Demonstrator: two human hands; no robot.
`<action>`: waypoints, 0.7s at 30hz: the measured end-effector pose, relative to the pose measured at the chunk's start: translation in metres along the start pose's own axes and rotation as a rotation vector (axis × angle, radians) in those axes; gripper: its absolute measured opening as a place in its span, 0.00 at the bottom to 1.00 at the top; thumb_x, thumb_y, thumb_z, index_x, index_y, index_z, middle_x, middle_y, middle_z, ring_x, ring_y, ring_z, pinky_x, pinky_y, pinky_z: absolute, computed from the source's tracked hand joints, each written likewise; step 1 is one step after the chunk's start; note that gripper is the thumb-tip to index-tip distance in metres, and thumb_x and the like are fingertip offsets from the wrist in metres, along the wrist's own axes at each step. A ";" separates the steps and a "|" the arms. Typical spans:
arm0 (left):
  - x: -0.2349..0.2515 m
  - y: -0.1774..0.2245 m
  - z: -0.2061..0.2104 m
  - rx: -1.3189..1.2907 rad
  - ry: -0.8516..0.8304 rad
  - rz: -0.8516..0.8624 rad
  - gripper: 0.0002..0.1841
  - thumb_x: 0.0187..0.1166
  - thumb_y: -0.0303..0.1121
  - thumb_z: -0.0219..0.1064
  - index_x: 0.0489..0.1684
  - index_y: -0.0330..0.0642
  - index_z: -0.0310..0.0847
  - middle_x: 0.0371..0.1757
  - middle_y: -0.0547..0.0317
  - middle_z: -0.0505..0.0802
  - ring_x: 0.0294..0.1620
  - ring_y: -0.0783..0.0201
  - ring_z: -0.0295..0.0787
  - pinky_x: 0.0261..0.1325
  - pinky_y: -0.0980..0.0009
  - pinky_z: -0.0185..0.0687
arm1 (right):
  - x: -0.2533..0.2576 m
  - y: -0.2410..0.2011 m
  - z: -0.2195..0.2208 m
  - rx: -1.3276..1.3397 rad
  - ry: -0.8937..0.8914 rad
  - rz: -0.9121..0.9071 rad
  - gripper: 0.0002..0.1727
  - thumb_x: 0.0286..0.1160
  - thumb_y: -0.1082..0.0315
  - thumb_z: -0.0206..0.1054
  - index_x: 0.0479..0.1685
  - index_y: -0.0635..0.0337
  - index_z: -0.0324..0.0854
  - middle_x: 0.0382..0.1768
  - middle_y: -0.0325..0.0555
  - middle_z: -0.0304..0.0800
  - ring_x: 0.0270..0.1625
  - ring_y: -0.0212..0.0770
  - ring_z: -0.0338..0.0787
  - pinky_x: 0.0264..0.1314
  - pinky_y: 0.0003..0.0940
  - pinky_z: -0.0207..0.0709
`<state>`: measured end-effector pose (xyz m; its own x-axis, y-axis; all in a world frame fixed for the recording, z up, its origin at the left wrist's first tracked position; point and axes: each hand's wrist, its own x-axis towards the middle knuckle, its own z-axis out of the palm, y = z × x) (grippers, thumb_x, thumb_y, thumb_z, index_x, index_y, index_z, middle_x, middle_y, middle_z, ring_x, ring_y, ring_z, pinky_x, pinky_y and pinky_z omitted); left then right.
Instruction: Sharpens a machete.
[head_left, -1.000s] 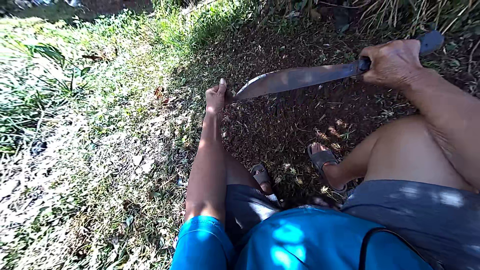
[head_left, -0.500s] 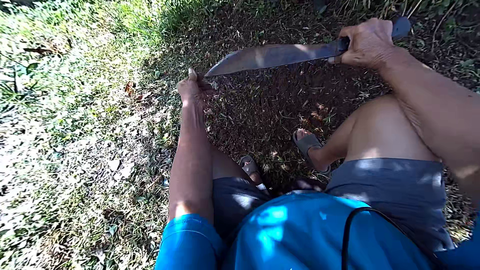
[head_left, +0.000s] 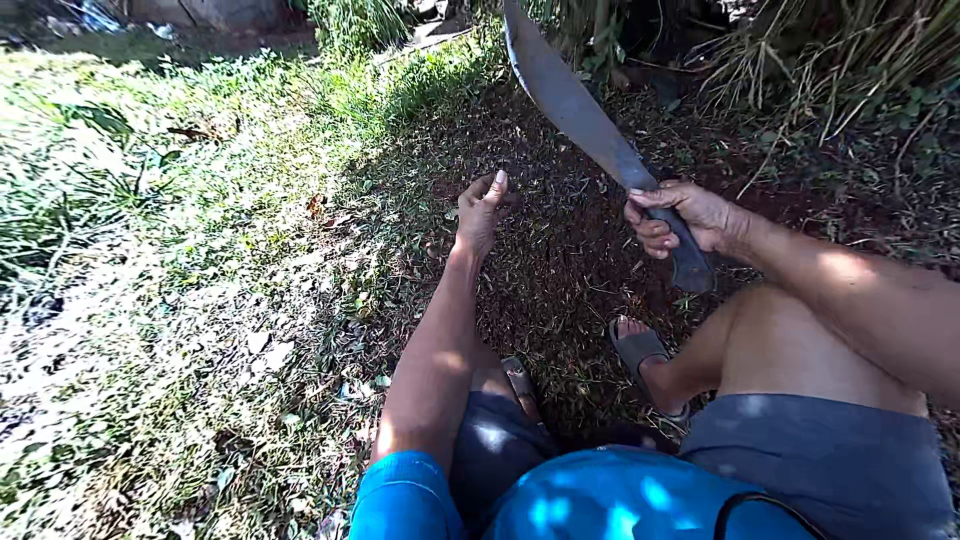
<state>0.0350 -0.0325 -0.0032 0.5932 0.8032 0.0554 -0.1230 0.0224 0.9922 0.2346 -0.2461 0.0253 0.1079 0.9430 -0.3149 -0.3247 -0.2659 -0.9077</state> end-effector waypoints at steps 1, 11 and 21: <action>0.000 -0.001 0.004 -0.007 -0.033 0.013 0.18 0.93 0.35 0.53 0.70 0.31 0.73 0.56 0.49 0.88 0.47 0.63 0.89 0.51 0.65 0.86 | -0.001 0.002 0.002 0.013 -0.035 0.010 0.27 0.93 0.56 0.38 0.21 0.49 0.72 0.07 0.28 0.64 0.07 0.24 0.69 0.11 0.22 0.72; -0.004 0.005 0.014 -0.395 0.012 0.061 0.09 0.92 0.29 0.53 0.44 0.40 0.79 0.37 0.58 0.94 0.37 0.65 0.94 0.49 0.66 0.91 | -0.003 0.033 0.010 -0.084 -0.214 0.152 0.22 0.87 0.58 0.50 0.21 0.54 0.75 0.06 0.32 0.66 0.06 0.24 0.71 0.10 0.19 0.71; -0.003 0.010 -0.021 -0.443 0.154 0.107 0.12 0.90 0.27 0.54 0.36 0.40 0.81 0.35 0.58 0.94 0.37 0.64 0.94 0.49 0.65 0.91 | -0.008 0.034 0.000 -0.125 -0.296 0.211 0.16 0.74 0.55 0.62 0.20 0.52 0.76 0.07 0.32 0.68 0.06 0.24 0.71 0.09 0.18 0.69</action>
<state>0.0151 -0.0224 0.0040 0.4376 0.8931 0.1043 -0.5245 0.1593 0.8364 0.2230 -0.2625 -0.0034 -0.2313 0.8772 -0.4208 -0.1919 -0.4651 -0.8642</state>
